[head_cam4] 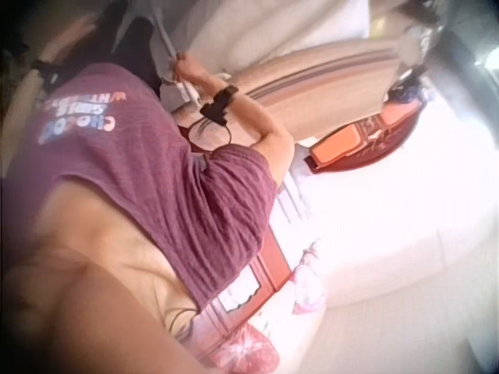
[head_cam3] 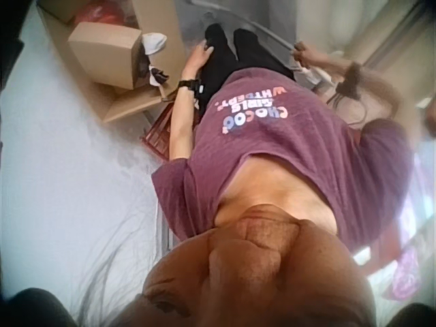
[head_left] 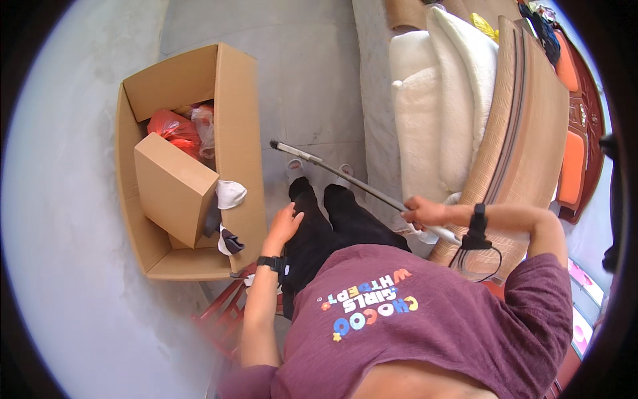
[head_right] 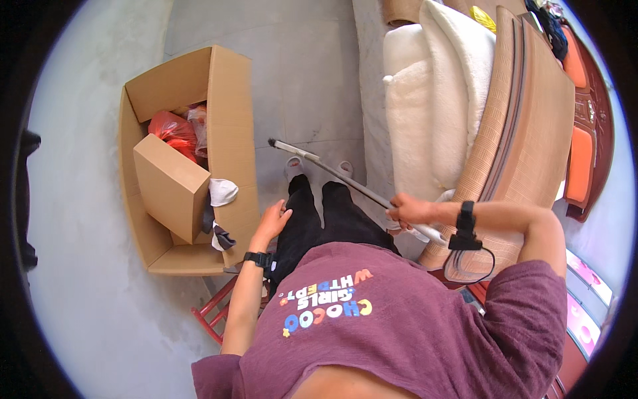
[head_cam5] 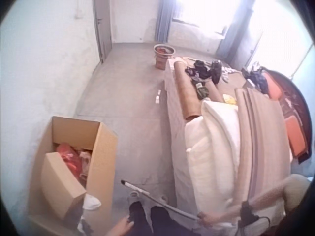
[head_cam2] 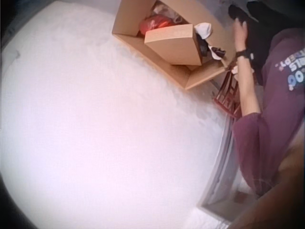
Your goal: The person sweeps the tiled floor with a broom, moving debris toward a dustpan. They navigate around a bed, a cardboard box, and a metal bowl, then briefly handle a headlamp before resuming sweeping.
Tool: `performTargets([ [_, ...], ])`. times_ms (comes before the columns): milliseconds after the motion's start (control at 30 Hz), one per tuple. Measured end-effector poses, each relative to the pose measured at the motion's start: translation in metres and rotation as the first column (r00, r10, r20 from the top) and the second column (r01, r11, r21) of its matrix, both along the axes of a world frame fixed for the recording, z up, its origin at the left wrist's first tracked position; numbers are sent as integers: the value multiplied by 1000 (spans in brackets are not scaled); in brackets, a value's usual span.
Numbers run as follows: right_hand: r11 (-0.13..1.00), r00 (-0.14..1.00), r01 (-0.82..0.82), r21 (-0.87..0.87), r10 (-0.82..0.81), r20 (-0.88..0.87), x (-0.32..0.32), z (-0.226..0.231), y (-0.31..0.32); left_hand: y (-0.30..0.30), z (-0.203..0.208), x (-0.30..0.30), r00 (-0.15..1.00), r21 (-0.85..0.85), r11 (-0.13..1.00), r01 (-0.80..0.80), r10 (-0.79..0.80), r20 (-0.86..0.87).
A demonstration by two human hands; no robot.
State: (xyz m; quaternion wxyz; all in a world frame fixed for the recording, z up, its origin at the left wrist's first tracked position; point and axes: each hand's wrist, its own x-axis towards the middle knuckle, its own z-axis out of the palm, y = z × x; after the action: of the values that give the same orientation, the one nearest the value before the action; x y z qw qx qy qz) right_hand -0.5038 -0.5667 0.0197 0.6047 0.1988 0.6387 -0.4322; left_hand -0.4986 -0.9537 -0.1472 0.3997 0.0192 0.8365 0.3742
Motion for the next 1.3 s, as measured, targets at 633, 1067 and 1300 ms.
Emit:
performTargets([
  [633, 761, 652, -649, 28, 574, -495, -276, -120, 93, 36, 16, -18, 859, -69, 863, -500, 485, -166],
  [1067, 978, 889, -176, 110, 206, -409, -200, -19, 59, 14, 8, 76, 859, -159, 846, -509, 488, -154],
  [1300, 975, 983, -173, -140, 162, -83, -160, -38, -5, -26, 9, 109, 825, -198, 804, -561, 561, -61],
])
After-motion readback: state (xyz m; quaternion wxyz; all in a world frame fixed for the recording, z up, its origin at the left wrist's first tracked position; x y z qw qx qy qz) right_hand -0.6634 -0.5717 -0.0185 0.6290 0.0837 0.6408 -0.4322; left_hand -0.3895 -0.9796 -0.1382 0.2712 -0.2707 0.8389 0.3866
